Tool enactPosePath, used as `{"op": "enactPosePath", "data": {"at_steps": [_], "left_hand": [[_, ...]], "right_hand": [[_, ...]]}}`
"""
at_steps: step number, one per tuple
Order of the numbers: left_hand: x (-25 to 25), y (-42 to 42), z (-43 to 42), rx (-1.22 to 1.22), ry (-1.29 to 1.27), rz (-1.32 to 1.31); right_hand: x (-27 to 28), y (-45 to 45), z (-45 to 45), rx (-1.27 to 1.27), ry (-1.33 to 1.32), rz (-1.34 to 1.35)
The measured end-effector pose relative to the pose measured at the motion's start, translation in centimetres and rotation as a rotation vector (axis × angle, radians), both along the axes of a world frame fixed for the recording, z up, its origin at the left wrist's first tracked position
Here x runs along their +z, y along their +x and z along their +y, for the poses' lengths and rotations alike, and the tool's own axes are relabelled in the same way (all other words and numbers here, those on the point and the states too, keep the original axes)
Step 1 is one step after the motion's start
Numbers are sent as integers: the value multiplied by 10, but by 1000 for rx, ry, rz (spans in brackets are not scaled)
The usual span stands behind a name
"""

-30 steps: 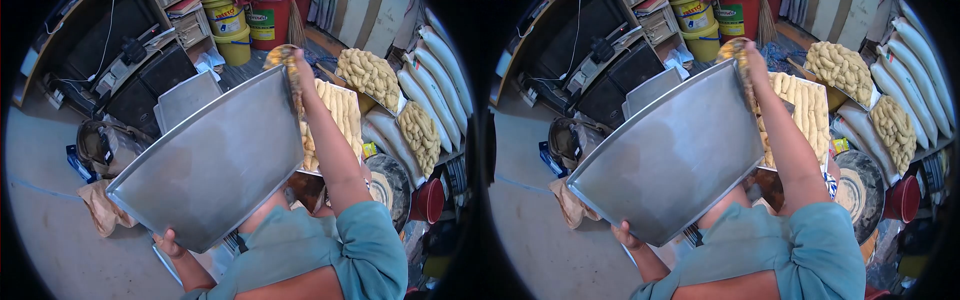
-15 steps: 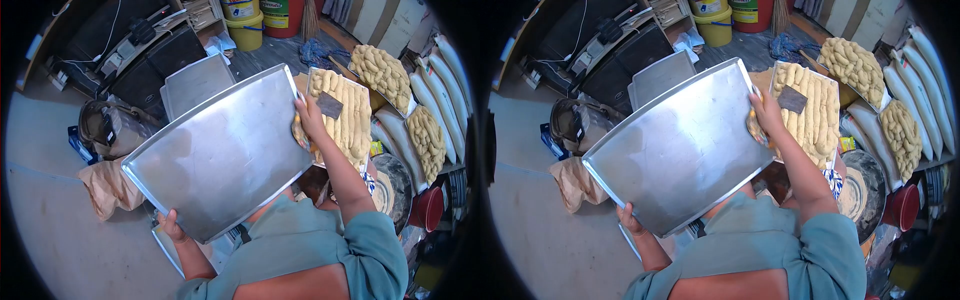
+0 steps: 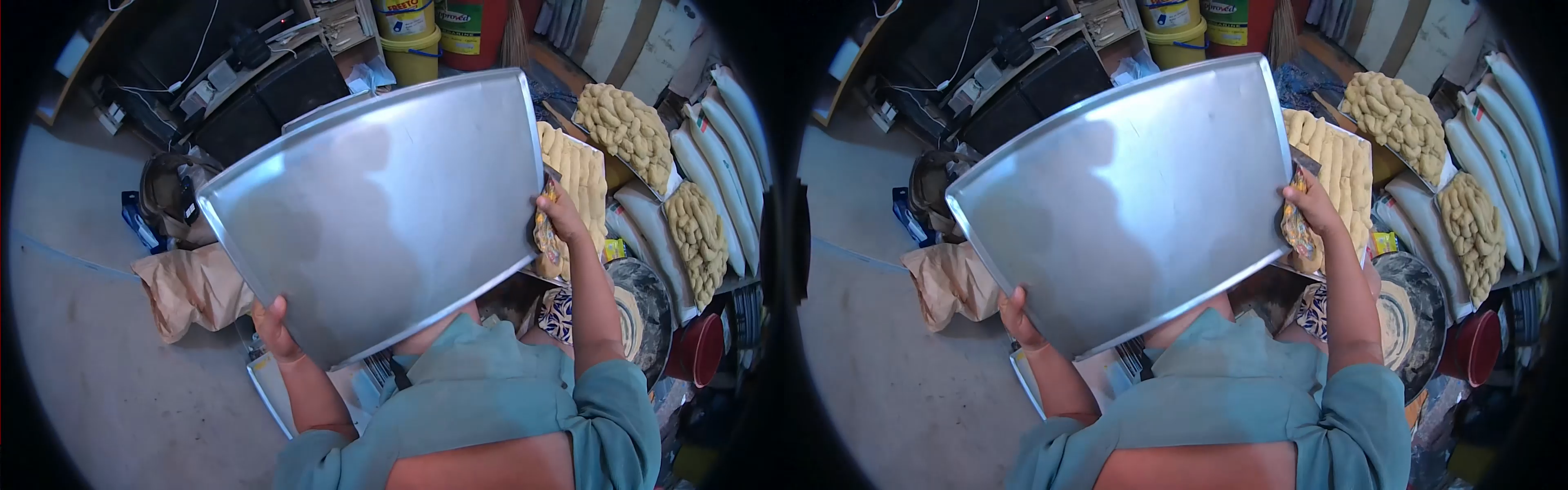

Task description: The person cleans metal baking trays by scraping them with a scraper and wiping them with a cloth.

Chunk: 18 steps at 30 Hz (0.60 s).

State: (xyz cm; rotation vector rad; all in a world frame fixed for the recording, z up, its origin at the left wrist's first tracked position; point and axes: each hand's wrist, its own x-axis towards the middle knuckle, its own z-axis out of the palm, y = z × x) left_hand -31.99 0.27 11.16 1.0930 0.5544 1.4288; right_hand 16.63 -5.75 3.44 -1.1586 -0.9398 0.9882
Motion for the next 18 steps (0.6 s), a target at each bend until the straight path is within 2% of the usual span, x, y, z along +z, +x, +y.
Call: {"op": "enactPosePath", "data": {"at_steps": [5, 8, 13, 16, 18], "left_hand": [[20, 20, 22, -42, 15, -88], [23, 18, 28, -94, 24, -115], [51, 20, 17, -208, 28, -242], [63, 24, 17, -254, -11, -259], [55, 24, 25, -258, -19, -294]], "right_hand": [[21, -2, 29, -290, 34, 72], [31, 3, 40, -335, 64, 92], [47, 8, 33, -103, 47, -29], [30, 7, 41, -109, 115, 154], [17, 2, 56, -242, 124, 385]]}}
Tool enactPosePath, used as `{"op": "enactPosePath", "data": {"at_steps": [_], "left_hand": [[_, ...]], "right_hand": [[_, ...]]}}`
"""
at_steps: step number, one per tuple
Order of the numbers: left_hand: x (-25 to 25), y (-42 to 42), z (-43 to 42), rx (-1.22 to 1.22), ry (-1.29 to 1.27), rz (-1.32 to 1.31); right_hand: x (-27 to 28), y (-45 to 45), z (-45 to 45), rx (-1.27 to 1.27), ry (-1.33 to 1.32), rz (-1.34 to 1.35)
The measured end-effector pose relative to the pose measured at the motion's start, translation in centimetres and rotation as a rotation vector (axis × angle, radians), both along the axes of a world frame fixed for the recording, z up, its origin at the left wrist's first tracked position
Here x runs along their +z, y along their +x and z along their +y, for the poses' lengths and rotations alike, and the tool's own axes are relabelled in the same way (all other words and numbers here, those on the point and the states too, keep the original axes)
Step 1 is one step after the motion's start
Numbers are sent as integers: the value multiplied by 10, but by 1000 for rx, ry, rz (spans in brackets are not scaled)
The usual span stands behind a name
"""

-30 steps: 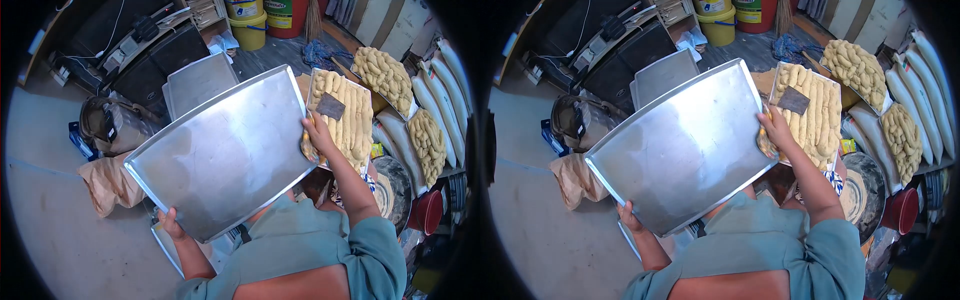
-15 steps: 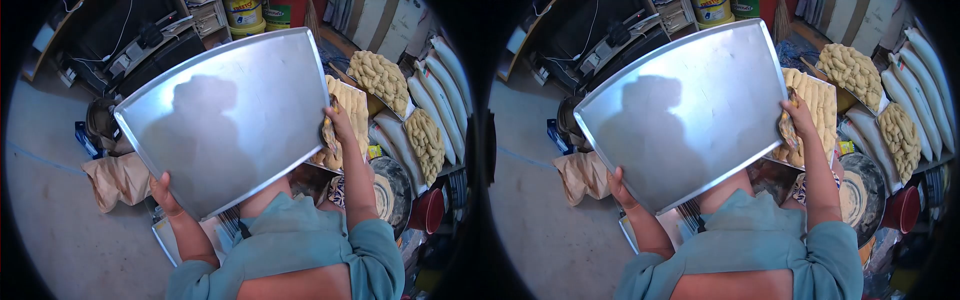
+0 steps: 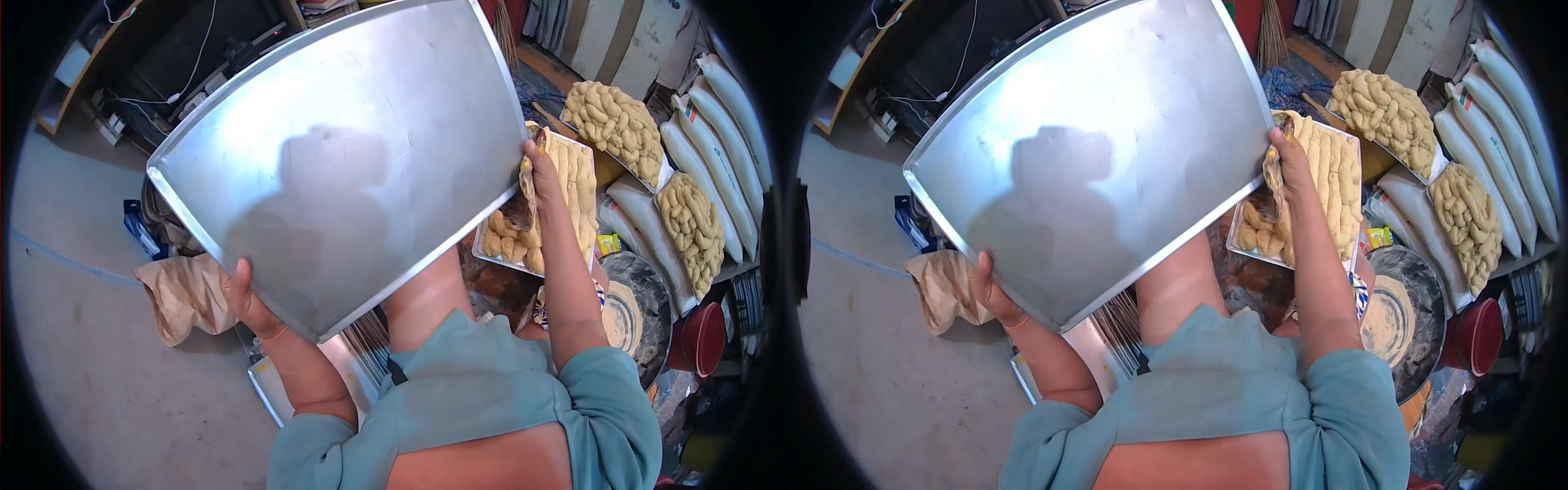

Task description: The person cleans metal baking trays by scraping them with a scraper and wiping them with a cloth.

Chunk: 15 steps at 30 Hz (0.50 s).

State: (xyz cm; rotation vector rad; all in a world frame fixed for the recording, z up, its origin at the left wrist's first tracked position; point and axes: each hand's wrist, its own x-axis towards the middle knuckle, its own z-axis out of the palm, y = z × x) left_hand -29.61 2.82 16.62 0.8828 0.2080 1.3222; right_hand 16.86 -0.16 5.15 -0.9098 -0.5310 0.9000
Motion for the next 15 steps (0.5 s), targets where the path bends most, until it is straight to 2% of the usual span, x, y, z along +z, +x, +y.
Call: {"op": "enactPosePath", "data": {"at_steps": [2, 3, 6, 7, 9, 11, 13, 14, 15], "left_hand": [[-9, 3, 6, 5, 1, -20], [-13, 7, 6, 14, 10, -26], [-26, 23, 8, 54, 51, -32], [-32, 31, 9, 70, 68, -34], [-44, 60, 10, 238, 71, -15], [-41, 88, 12, 356, 89, -24], [-26, 109, 13, 425, 119, -56], [-27, 107, 18, 389, 73, -83], [-31, 101, 28, 352, 26, -107]], "right_hand": [[-6, -9, 17, -145, 31, 229], [7, -19, 17, -284, -69, 260], [7, -27, 26, -282, 51, 467], [23, -45, 24, -365, -103, 438], [51, -92, 26, -364, -224, 410], [45, -134, 27, -188, -93, 411], [64, -186, 7, -61, -142, 454], [57, -203, -2, 47, -255, 336], [45, -222, -12, 151, -222, 339]]}}
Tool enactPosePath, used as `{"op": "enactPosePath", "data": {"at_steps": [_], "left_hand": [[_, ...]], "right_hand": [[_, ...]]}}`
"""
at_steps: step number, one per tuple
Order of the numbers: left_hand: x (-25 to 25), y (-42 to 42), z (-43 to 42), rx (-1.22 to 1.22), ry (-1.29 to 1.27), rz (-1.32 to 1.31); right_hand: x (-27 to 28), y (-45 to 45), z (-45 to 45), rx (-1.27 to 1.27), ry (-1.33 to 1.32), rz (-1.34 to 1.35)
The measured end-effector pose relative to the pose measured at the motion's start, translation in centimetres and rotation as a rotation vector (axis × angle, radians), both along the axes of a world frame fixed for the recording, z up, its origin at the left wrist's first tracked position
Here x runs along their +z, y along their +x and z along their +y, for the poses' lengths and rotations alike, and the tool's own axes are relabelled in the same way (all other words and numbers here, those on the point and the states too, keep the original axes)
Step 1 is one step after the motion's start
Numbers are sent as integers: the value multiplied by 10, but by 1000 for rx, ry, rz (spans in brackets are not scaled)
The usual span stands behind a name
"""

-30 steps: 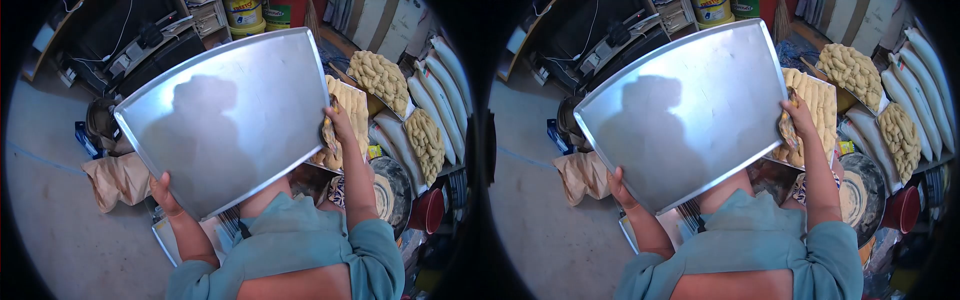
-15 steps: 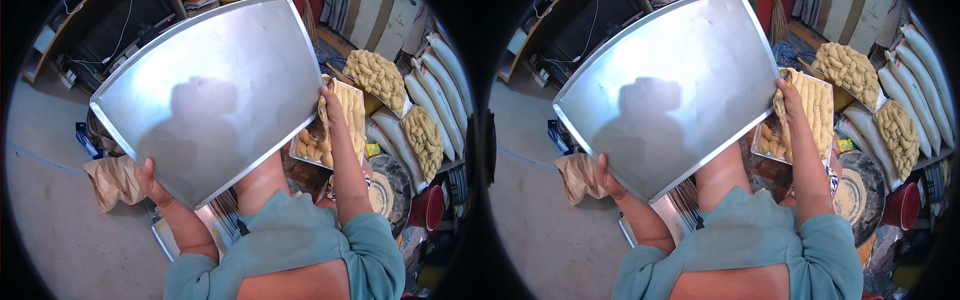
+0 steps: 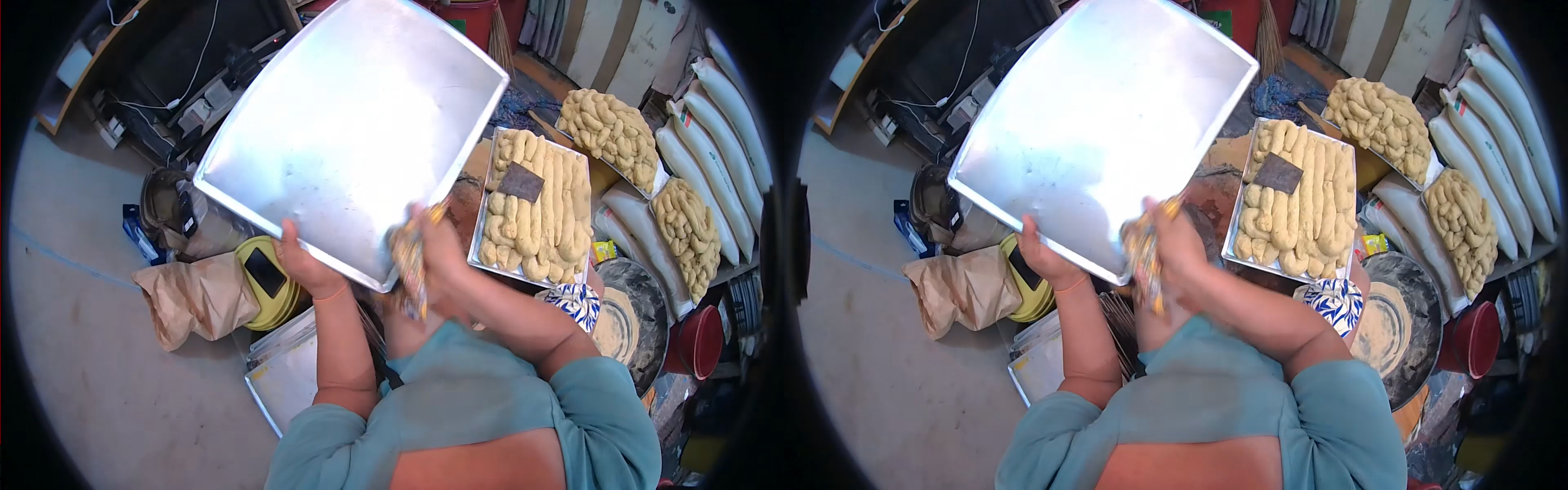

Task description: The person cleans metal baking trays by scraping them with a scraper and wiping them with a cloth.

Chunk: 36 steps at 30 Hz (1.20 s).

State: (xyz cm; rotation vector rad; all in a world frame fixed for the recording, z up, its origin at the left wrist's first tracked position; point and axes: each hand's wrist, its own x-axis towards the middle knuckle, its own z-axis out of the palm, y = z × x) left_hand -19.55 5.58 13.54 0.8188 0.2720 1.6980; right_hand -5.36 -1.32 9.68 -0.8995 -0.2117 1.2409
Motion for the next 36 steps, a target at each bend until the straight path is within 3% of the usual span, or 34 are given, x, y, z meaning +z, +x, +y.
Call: {"op": "enactPosePath", "data": {"at_steps": [1, 3, 5, 8, 16, 23, 24, 28, 31, 33, 35, 36], "left_hand": [[-5, -7, 9, -40, -40, -28], [-13, -14, 18, -9, -83, 16], [-21, -25, 23, -13, -123, 13], [-51, -52, 45, -9, -228, -51], [-121, -71, 90, 45, -567, -284], [-221, -28, 116, -72, -708, -370], [-219, -24, 110, -126, -743, -386], [-189, -27, 75, -7, -948, 94], [-137, -21, 28, 123, -702, 488], [-115, -16, 8, -185, -415, 580], [-95, 8, -17, -588, -332, 533], [-84, 24, -33, -666, -342, 509]], "right_hand": [[-21, -14, -5, 60, 44, -190], [11, -17, -31, 330, 68, -454], [-27, -1, -26, 685, 139, -600], [-39, 26, -26, 419, 304, -904], [-9, 71, -31, 245, 112, -296], [-26, 64, -36, 399, 100, -415], [-27, 66, -36, 391, 99, -424], [-24, 96, -38, 205, 9, -354], [-23, 116, -37, 89, 63, -285], [-26, 116, -37, 66, 95, -290], [-22, 97, -36, -51, 146, -279], [-27, 87, -35, -63, 193, -245]]}}
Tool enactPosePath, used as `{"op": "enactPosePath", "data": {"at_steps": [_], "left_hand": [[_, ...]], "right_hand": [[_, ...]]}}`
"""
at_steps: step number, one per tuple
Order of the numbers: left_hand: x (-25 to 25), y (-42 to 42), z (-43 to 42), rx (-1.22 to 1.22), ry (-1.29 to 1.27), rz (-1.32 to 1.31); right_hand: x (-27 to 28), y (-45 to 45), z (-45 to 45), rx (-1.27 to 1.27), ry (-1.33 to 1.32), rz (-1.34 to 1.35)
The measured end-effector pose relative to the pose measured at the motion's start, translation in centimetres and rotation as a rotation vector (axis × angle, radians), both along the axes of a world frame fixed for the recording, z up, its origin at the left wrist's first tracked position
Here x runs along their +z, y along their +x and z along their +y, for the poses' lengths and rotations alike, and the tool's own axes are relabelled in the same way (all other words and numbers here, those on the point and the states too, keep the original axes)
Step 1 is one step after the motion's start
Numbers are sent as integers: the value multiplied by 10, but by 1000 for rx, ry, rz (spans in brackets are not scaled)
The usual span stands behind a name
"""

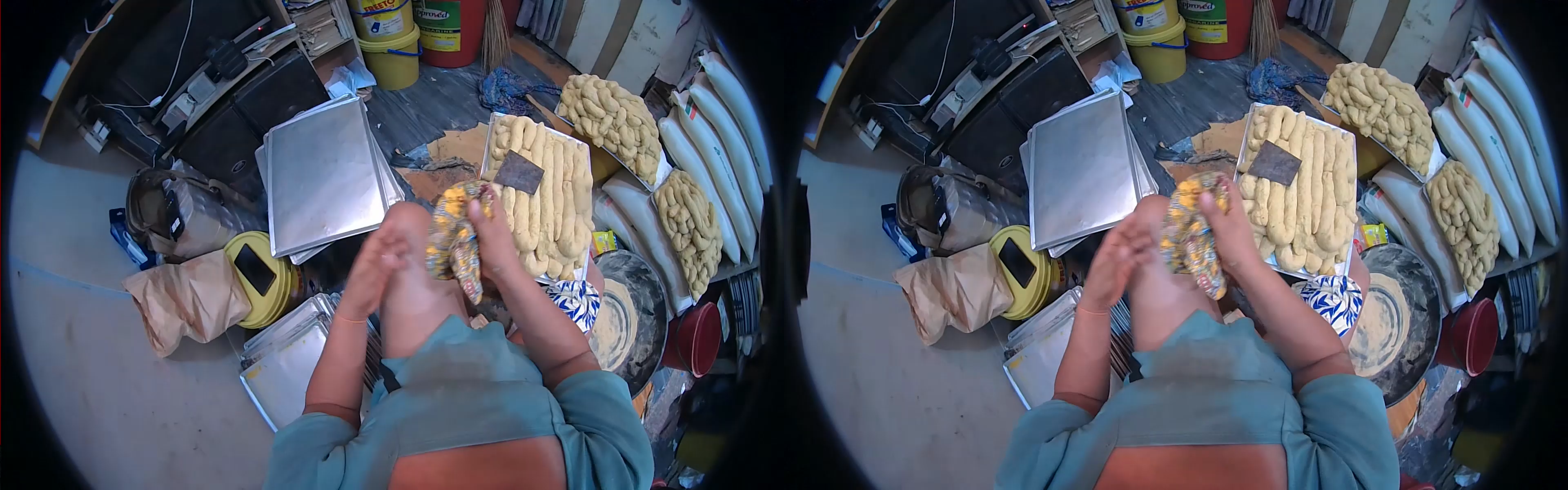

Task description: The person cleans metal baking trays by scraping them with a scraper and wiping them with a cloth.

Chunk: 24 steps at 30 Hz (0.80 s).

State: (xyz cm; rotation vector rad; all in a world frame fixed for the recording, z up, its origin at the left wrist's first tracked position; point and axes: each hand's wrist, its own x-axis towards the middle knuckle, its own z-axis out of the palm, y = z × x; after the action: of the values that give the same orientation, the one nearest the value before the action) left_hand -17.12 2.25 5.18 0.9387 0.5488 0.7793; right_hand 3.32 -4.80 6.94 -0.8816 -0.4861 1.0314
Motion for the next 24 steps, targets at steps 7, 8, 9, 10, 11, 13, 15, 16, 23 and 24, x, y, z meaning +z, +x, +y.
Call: {"op": "enactPosePath", "data": {"at_steps": [7, 8, 9, 10, 11, 13, 15, 16, 23, 24], "left_hand": [[-3, 20, -17, -78, -1, 119], [2, 15, -15, -57, 6, 115], [6, 10, -13, -37, 12, 113], [7, 3, -10, -27, 49, 213], [6, -3, -6, -5, 72, 278], [4, -9, 0, 50, 60, 279], [-5, -14, 6, 124, 261, 487], [-11, -17, 8, 161, 376, 615], [-19, -23, -2, 342, 1079, 1122], [-9, -22, -2, 350, 1104, 1159]], "right_hand": [[85, 38, -57, -334, 275, -1208], [104, 39, -82, -278, 622, -848], [123, 40, -107, -175, 972, -517], [162, 43, -123, -545, 1183, -631], [201, 46, -139, -996, 1307, -702], [241, 38, -158, -1014, 1315, -1017], [254, 36, -178, -849, 1317, -1121], [257, 36, -185, -828, 1305, -1141], [260, 40, -210, -817, 1271, -1184], [263, 41, -211, -817, 1262, -1189]]}}
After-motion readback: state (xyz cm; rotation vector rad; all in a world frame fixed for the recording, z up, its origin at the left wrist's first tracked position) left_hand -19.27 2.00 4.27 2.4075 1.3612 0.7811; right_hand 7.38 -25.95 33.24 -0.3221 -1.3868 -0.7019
